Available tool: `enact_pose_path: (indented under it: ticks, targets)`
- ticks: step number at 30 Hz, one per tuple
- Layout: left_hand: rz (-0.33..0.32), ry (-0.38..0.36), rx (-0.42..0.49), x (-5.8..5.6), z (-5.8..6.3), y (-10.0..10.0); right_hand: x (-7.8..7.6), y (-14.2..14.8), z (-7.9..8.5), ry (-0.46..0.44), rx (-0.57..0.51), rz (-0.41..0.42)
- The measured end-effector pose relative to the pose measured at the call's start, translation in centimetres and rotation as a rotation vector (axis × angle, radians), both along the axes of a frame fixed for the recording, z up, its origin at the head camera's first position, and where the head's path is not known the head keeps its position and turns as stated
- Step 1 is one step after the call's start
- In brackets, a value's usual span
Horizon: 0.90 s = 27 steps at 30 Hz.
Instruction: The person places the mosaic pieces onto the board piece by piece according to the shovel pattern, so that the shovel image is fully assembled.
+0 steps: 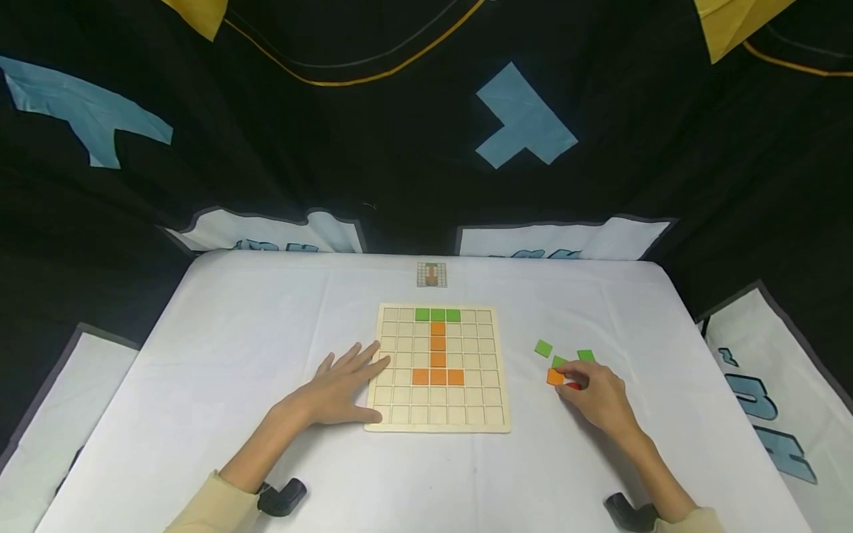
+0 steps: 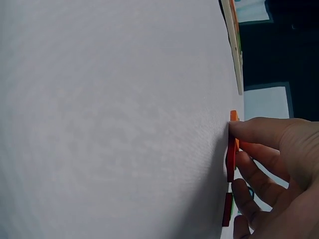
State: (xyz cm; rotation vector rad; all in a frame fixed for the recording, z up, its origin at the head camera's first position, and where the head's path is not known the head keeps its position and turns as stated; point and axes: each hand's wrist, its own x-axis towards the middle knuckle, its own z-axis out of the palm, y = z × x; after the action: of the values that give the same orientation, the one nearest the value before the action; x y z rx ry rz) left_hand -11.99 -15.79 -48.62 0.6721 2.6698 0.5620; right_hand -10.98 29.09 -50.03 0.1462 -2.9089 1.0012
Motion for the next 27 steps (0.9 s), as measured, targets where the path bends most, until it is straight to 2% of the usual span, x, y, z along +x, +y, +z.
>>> enact_pose_path:
  ticks: [14,20,27]
  targets:
    - [0.003,0.003,-0.026,0.0,0.0,0.0,-0.1,-1.4,0.4,0.039,0.005,0.046]
    - [0.003,0.003,-0.030,-0.1,0.0,0.0,-0.3,-4.2,1.1,0.055,-0.037,0.099]
    - [-0.001,0.005,-0.026,0.0,0.0,0.0,0.2,-8.7,1.9,0.051,-0.102,0.197]
